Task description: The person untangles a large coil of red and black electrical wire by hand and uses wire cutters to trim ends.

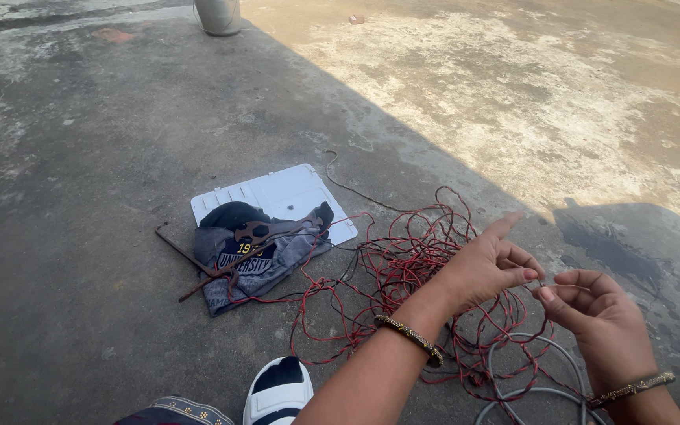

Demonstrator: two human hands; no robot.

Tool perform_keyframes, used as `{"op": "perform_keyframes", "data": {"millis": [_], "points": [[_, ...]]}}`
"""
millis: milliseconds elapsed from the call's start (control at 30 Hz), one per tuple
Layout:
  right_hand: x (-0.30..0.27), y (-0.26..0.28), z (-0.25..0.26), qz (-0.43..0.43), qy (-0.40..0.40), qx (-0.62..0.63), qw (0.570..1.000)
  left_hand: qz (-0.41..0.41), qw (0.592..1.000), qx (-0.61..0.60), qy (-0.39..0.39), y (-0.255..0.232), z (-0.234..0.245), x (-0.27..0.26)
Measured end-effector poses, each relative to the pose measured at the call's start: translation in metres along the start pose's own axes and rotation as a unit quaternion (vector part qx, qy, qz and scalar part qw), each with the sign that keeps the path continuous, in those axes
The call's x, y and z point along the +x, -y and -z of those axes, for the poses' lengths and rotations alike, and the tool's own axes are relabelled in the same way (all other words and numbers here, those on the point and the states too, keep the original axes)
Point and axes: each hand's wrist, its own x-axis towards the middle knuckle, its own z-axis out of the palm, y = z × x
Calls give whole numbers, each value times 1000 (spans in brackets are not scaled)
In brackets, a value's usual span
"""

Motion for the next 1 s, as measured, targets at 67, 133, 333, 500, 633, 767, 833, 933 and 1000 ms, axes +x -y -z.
{"op": "perform_keyframes", "data": {"millis": [67,133,333,500,633,767,833,933,1000], "points": [[-2,2,-1,-9,-5,0,1000,1,1000,6,-6,-2,-1,-1],[-2,5,-3,-22,-9,11,1000,4,1000,8,-8,-5,-1,-3],[-1,6,0,-117,18,116,986,-16,999,-43,-6,-3,-3,-2],[1,-3,3,-132,20,118,984,-10,999,-27,-34,-1,-4,-5],[-3,-2,-3,-17,-4,-7,1000,46,991,81,-92,-6,-7,-5],[-13,12,-14,52,-30,-165,985,110,982,74,-132,-3,-8,-3],[-20,22,-18,71,-46,-243,966,128,980,39,-147,-1,-9,1],[-28,34,-24,88,-69,-328,938,188,965,-74,-166,-4,-12,2],[-31,39,-26,100,-71,-348,930,180,967,-32,-177,-11,-15,-1]]}}
